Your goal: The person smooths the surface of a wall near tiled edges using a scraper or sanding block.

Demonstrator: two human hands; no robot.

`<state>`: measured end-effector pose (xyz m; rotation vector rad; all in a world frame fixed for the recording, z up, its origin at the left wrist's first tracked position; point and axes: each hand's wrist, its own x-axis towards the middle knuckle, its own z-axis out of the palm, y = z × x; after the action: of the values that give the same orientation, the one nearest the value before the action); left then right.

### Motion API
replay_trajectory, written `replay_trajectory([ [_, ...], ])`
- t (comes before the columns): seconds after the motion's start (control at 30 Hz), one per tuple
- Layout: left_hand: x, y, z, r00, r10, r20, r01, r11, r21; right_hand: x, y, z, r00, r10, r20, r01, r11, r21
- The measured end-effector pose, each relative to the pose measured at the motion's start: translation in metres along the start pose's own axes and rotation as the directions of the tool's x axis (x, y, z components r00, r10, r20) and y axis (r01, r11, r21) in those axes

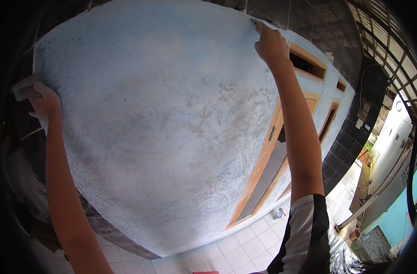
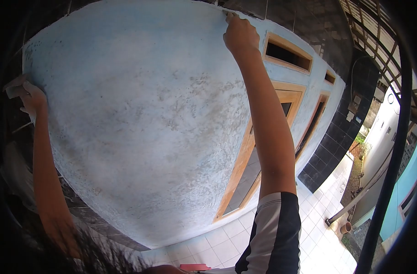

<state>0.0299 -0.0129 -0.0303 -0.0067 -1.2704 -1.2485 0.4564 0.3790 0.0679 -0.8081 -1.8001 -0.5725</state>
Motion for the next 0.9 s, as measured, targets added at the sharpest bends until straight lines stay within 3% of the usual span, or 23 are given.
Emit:
replay_trajectory([
  [0.1,-0.003,-0.001,0.000,0.996,-0.022,0.085,0.023,1.000,-0.007,-0.010,-0.006,0.005,0.999,0.043,-0.004,-0.043,0.999,0.021],
  [0.27,0.001,-0.010,0.009,0.998,0.056,-0.040,-0.055,0.998,0.023,-0.002,-0.005,0.006,0.999,0.025,0.021,-0.025,1.000,0.000],
  [0.37,0.001,-0.005,0.002,0.999,-0.014,0.047,0.014,1.000,-0.009,-0.012,-0.007,0.013,0.998,0.042,-0.052,-0.040,0.998,0.041],
  [0.53,-0.002,-0.001,0.001,1.000,0.003,-0.020,-0.003,1.000,-0.024,0.006,-0.008,0.008,0.992,0.110,-0.057,-0.107,0.993,0.045],
  [0.73,0.000,-0.009,0.006,1.000,0.013,0.005,-0.013,1.000,0.008,0.007,0.011,-0.005,0.994,0.090,0.063,-0.091,0.996,0.021],
  [0.9,-0.007,0.003,-0.002,1.000,0.009,0.026,-0.009,1.000,-0.002,0.016,0.016,0.003,0.987,0.151,0.049,-0.153,0.988,0.028],
])
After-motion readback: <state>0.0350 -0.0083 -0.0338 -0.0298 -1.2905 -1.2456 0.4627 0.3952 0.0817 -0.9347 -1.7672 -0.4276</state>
